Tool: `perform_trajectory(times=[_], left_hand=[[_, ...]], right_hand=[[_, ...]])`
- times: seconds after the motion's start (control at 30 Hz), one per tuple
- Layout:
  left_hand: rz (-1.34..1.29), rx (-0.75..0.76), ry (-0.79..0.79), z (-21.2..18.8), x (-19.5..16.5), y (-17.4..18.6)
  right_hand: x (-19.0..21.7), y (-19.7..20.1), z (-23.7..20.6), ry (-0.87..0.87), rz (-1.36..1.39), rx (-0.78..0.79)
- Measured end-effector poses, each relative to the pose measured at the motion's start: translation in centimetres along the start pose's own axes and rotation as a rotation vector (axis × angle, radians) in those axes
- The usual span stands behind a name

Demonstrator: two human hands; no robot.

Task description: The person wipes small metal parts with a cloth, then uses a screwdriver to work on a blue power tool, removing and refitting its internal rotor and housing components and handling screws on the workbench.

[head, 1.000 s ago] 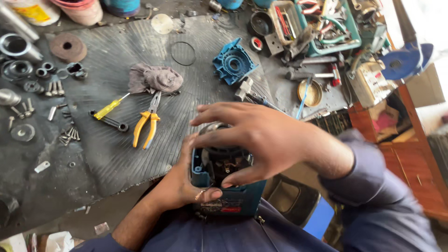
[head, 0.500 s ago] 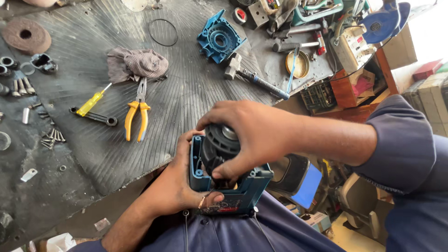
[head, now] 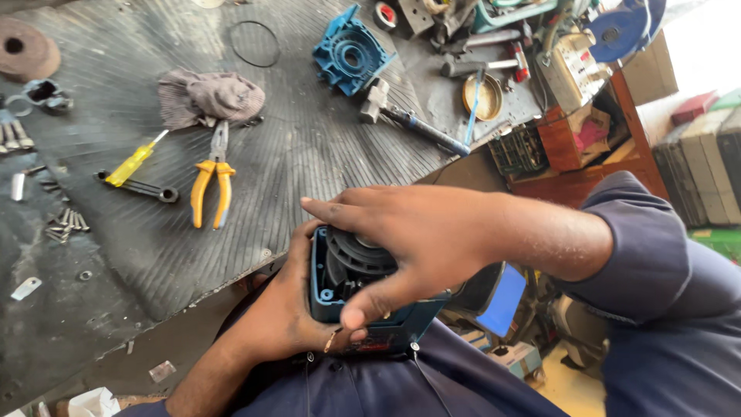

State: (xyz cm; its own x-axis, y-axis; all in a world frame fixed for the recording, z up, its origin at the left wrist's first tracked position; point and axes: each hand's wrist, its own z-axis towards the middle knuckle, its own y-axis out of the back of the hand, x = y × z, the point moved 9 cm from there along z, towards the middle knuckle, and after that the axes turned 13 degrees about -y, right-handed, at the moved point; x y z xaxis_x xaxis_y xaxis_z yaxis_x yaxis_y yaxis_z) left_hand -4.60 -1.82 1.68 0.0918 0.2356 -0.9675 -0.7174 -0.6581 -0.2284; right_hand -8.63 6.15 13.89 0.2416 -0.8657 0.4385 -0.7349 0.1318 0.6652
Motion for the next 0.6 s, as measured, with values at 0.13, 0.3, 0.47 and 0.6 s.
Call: perform_trajectory(times=[0.13, 0.3, 0.47, 0.6], left_hand=[[-0.020, -0.016, -0.091, -0.1, -0.4, -0.4], [-0.219, -0.171, -0.185, -0.1, -0.3, -0.1], [-0.175, -0.248, -0.276, 0.9, -1.5, 1.8], [-0.030, -0.221, -0.409, 1.6, -5.0, 0.9]], right_hand=[[-0.9, 3.1, -2.8, 0.166, 0.084, -0.244], [-4.6, 3.9, -6.6, 0.290, 0.543, -0.370], [-4.4, -1.3, -8.4, 0.440, 0.315, -0.852], [-4.7, -3.0, -8.6, 0.566, 0.427, -1.130]])
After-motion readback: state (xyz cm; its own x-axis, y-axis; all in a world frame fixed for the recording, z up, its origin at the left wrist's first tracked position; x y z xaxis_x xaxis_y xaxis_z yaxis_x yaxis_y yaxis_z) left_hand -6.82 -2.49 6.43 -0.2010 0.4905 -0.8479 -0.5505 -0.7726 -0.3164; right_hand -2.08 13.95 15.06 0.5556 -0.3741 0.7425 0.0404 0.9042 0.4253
